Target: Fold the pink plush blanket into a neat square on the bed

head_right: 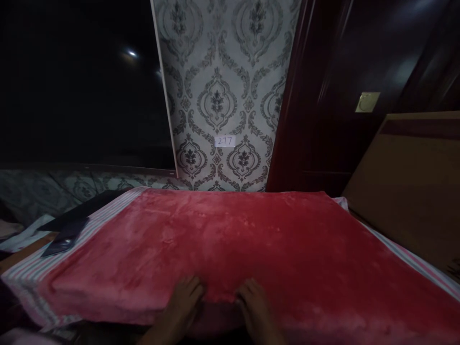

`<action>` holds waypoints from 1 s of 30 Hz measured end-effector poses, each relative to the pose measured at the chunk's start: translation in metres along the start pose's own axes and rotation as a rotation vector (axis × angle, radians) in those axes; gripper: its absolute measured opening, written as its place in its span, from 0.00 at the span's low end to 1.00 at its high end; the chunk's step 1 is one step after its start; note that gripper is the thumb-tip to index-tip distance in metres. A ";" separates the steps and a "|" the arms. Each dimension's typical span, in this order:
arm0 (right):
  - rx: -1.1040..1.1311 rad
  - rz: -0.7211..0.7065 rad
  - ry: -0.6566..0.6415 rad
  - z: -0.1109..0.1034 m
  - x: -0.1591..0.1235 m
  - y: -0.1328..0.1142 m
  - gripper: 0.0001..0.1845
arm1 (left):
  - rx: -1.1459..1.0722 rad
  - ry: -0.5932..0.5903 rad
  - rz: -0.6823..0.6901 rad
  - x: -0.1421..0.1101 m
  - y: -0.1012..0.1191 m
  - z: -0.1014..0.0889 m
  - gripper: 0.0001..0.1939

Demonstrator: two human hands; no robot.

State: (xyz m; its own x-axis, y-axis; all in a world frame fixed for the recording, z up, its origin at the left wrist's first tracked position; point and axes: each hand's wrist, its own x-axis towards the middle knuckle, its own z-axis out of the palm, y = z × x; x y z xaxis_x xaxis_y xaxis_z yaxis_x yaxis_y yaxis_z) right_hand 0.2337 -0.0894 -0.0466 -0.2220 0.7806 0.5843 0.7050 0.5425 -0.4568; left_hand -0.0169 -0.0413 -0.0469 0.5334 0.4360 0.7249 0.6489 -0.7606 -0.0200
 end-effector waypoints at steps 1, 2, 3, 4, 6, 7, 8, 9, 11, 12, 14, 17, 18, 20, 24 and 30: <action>-0.004 -0.016 0.013 -0.003 0.002 -0.002 0.14 | -0.013 0.016 0.010 0.002 0.000 -0.004 0.16; -0.011 -0.028 0.023 -0.006 0.003 -0.003 0.14 | -0.024 0.024 0.018 0.003 0.000 -0.007 0.17; -0.022 -0.039 0.029 -0.007 0.003 -0.004 0.13 | -0.029 0.037 0.029 0.005 0.000 -0.009 0.18; -0.034 -0.050 0.028 -0.007 0.002 -0.003 0.13 | -0.023 0.055 0.045 0.005 0.000 -0.010 0.18; -0.057 -0.044 -0.006 -0.003 -0.003 0.000 0.12 | 0.014 0.117 0.084 0.004 0.000 -0.009 0.18; -0.070 -0.032 -0.030 0.001 -0.007 0.003 0.12 | 0.036 0.140 0.100 0.002 -0.001 -0.007 0.18; -0.085 -0.015 -0.051 0.004 -0.011 0.006 0.12 | 0.051 0.156 0.119 0.000 -0.002 -0.005 0.18; -0.099 0.002 -0.067 0.008 -0.014 0.008 0.11 | 0.055 0.161 0.139 -0.003 -0.004 -0.003 0.17; -0.121 0.026 -0.081 0.014 -0.019 0.013 0.11 | 0.050 0.149 0.153 -0.010 -0.007 0.000 0.16; -0.125 0.031 -0.083 0.015 -0.021 0.014 0.12 | 0.053 0.140 0.152 -0.013 -0.009 0.001 0.17; -0.120 0.048 -0.095 0.017 -0.020 0.015 0.12 | 0.075 0.123 0.136 -0.019 -0.014 0.003 0.19; -0.112 0.073 -0.129 0.020 -0.016 0.015 0.13 | 0.094 0.062 0.162 -0.030 -0.021 0.007 0.21; -0.112 0.076 -0.143 0.022 -0.015 0.016 0.13 | 0.088 0.043 0.181 -0.034 -0.024 0.009 0.20; -0.117 0.075 -0.160 0.027 -0.013 0.017 0.12 | 0.076 0.015 0.204 -0.044 -0.031 0.015 0.20; -0.131 0.097 -0.172 0.029 -0.015 0.016 0.13 | 0.066 0.029 0.207 -0.057 -0.043 0.026 0.23; -0.067 0.123 -0.246 0.009 -0.008 -0.006 0.14 | 0.051 0.072 0.262 -0.042 -0.046 0.018 0.22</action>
State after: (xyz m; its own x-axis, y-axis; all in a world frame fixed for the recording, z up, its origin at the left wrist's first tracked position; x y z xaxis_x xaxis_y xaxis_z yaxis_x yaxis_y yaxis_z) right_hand 0.2259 -0.0963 -0.0546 -0.2832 0.8957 0.3428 0.7780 0.4235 -0.4641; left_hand -0.0597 -0.0158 -0.0894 0.6476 0.1909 0.7377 0.5214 -0.8170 -0.2463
